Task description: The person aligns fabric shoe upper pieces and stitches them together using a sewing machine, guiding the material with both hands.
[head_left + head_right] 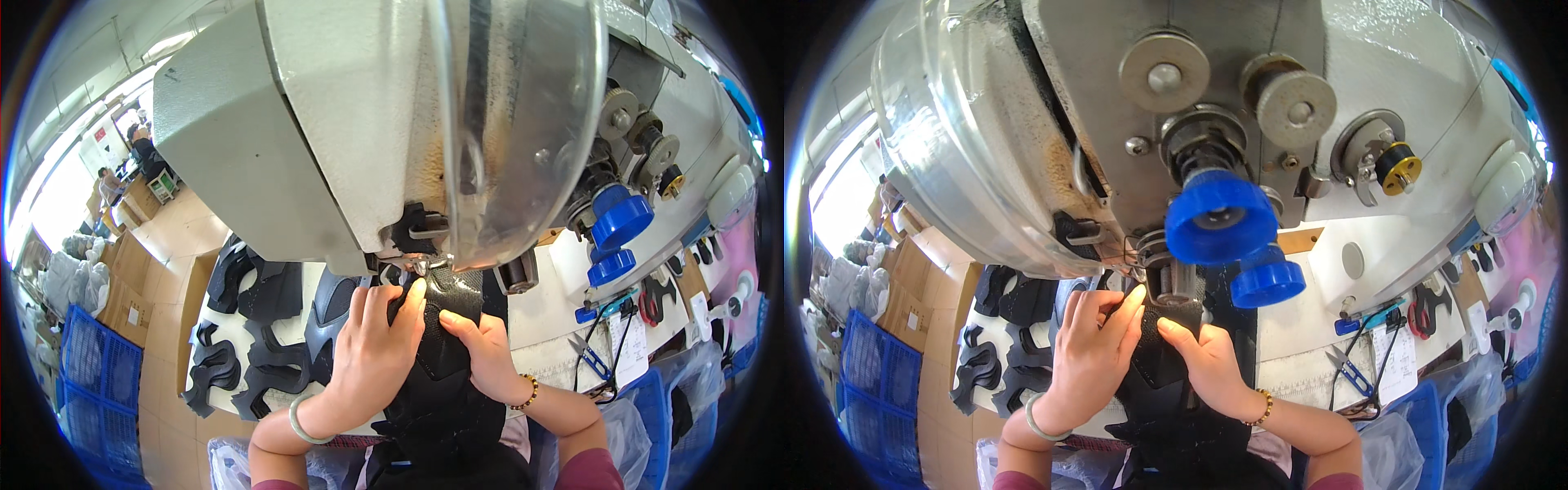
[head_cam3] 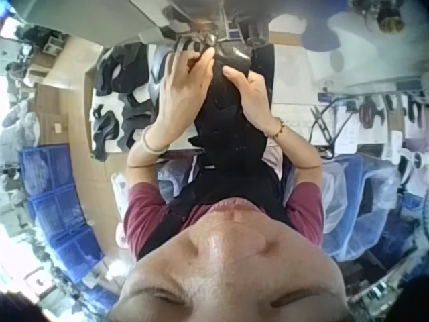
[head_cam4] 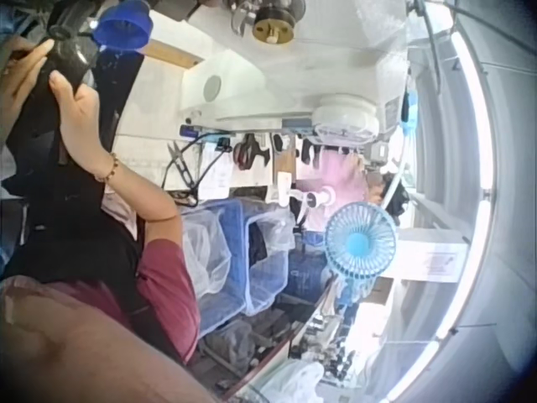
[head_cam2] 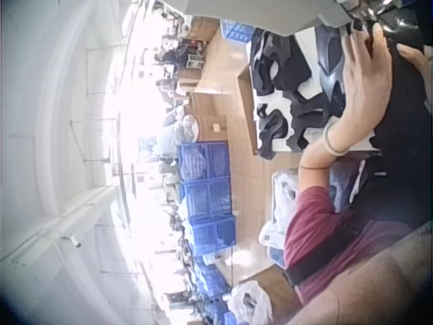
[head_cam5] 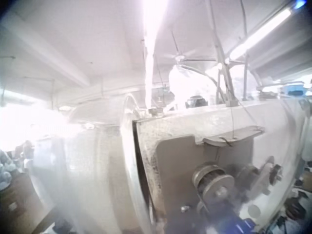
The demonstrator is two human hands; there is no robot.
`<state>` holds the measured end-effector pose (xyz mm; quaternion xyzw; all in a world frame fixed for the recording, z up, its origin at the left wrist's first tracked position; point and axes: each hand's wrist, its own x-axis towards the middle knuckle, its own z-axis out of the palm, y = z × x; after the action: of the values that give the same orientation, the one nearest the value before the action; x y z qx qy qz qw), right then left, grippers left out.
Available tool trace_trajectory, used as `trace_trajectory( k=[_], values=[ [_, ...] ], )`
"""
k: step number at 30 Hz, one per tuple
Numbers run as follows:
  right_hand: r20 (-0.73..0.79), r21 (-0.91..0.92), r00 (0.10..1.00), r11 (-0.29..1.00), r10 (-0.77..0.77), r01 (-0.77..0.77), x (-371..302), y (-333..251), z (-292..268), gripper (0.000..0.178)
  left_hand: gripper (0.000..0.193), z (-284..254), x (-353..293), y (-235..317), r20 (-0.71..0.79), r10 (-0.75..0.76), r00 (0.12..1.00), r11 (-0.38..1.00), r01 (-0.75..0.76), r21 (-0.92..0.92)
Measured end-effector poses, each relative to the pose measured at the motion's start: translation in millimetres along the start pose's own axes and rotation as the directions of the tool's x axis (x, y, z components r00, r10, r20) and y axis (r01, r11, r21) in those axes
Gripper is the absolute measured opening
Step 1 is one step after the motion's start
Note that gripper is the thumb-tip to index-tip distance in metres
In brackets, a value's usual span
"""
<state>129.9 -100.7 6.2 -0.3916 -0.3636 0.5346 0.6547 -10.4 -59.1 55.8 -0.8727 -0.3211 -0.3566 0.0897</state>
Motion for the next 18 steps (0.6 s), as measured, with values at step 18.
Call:
trace_trajectory(
  k=[18],
  values=[
    [0.230,-0.304,0.926,0.926,0.300,-0.225,6,-46,-70,0.038,0.050,9,-16,-38,0.050,0.142,0.989,0.951,-0.123,-0.283]
  ],
)
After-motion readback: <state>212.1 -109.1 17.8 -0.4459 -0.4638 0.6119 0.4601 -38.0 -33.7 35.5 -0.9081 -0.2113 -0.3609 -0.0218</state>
